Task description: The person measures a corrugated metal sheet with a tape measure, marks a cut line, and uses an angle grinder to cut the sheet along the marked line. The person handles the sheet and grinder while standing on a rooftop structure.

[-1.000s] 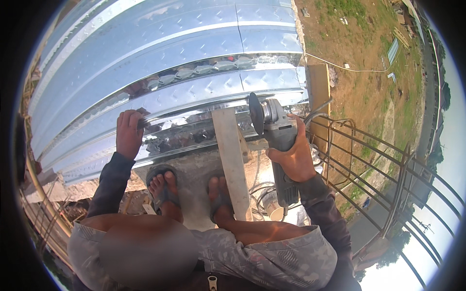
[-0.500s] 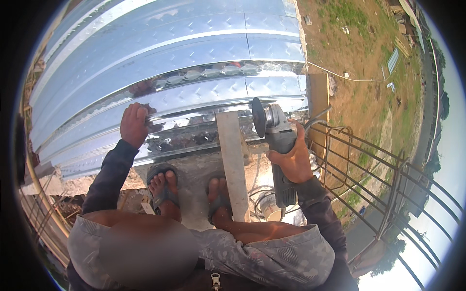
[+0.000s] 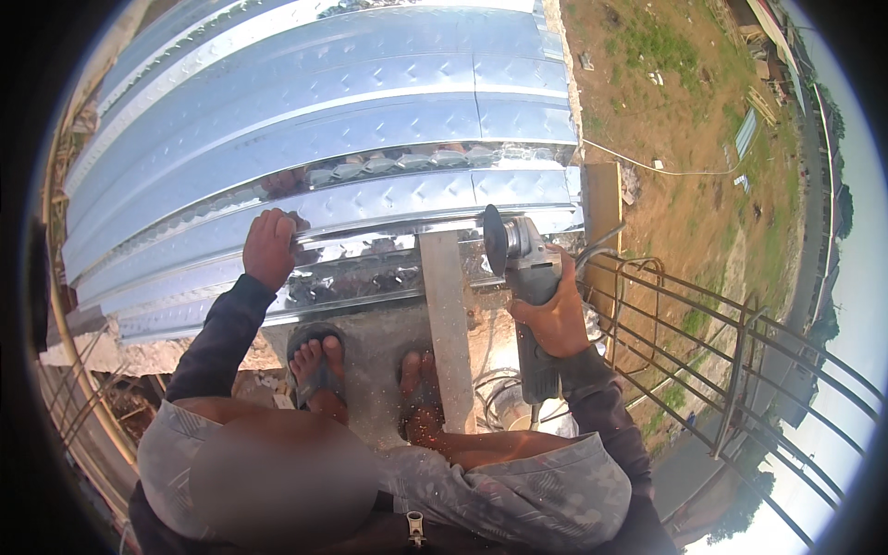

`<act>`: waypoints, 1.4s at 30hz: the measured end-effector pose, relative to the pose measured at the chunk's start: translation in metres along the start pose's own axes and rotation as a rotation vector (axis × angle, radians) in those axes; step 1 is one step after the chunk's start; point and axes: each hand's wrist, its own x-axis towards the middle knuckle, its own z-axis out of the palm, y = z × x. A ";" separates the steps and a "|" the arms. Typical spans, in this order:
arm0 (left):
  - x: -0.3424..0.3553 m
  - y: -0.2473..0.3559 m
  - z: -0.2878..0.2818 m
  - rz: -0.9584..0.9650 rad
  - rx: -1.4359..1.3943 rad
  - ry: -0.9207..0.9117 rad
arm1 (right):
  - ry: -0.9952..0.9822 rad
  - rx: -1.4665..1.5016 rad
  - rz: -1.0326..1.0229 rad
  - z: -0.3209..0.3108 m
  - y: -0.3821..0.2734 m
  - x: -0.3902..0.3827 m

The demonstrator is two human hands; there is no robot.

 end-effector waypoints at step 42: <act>0.000 0.002 0.000 0.019 0.014 0.064 | 0.016 -0.032 -0.023 0.005 0.004 0.007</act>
